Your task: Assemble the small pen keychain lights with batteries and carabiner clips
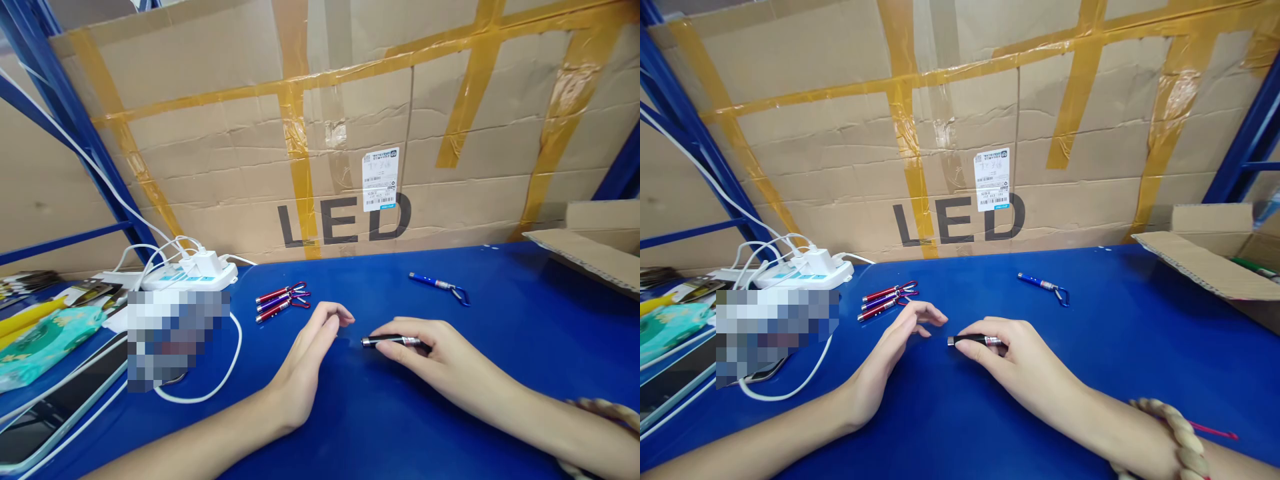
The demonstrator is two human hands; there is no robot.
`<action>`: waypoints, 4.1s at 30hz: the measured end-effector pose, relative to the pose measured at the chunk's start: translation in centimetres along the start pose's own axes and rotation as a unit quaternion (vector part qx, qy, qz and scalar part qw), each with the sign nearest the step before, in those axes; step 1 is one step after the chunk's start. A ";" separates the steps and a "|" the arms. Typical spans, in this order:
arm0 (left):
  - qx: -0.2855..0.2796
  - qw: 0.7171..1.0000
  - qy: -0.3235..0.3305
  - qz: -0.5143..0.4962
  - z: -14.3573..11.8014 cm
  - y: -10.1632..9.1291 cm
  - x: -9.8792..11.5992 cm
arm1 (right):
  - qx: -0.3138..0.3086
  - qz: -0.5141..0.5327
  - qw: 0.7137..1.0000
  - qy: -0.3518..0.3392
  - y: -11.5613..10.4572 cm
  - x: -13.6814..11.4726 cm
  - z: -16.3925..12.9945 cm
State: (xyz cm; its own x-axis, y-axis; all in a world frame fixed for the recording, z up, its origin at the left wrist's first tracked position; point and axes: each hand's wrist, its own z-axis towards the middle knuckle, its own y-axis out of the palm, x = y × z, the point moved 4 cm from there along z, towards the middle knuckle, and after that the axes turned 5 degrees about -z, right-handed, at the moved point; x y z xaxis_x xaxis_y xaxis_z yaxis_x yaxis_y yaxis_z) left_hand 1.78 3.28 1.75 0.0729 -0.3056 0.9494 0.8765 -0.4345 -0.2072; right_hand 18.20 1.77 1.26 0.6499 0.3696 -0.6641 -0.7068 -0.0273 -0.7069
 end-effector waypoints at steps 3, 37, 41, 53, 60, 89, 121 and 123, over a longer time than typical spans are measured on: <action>-0.004 1.000 0.011 -0.001 0.1 -0.1 -0.3 | 0.004 -0.004 1.000 -0.004 -0.1 0.0 0.0; 0.063 0.758 0.040 0.648 1.2 -2.5 0.1 | 0.092 -0.418 0.904 0.010 -5.3 6.8 3.2; 0.087 0.654 -0.028 0.751 1.4 -3.9 0.5 | 0.122 -0.430 0.895 -0.001 -5.9 7.2 3.3; 0.061 0.712 -0.043 0.699 1.6 -4.1 -0.2 | 0.111 -0.262 0.955 -0.087 -2.9 2.9 2.2; -0.046 0.908 0.042 0.414 0.2 0.1 0.1 | 0.018 -0.136 0.979 -0.149 -0.5 -0.4 0.6; -0.089 0.974 -0.014 0.210 -0.3 1.1 0.1 | -0.013 -0.239 0.954 -0.182 0.3 -1.1 -0.6; -0.122 0.939 0.079 0.312 -0.4 1.5 -0.1 | -0.191 -0.149 0.969 0.048 -5.7 1.9 0.6; -0.098 0.952 0.068 0.282 -0.2 1.3 -0.2 | -0.215 -0.117 0.968 0.062 -5.6 2.2 0.5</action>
State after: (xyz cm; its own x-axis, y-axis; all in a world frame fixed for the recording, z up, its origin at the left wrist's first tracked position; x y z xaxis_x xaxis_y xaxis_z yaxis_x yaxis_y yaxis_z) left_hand 2.78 2.59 1.26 0.4309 -0.6390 0.6372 0.6092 -0.3149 -0.7278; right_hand 23.44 3.24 3.83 0.8254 0.2978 -0.4796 -0.3727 -0.3506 -0.8591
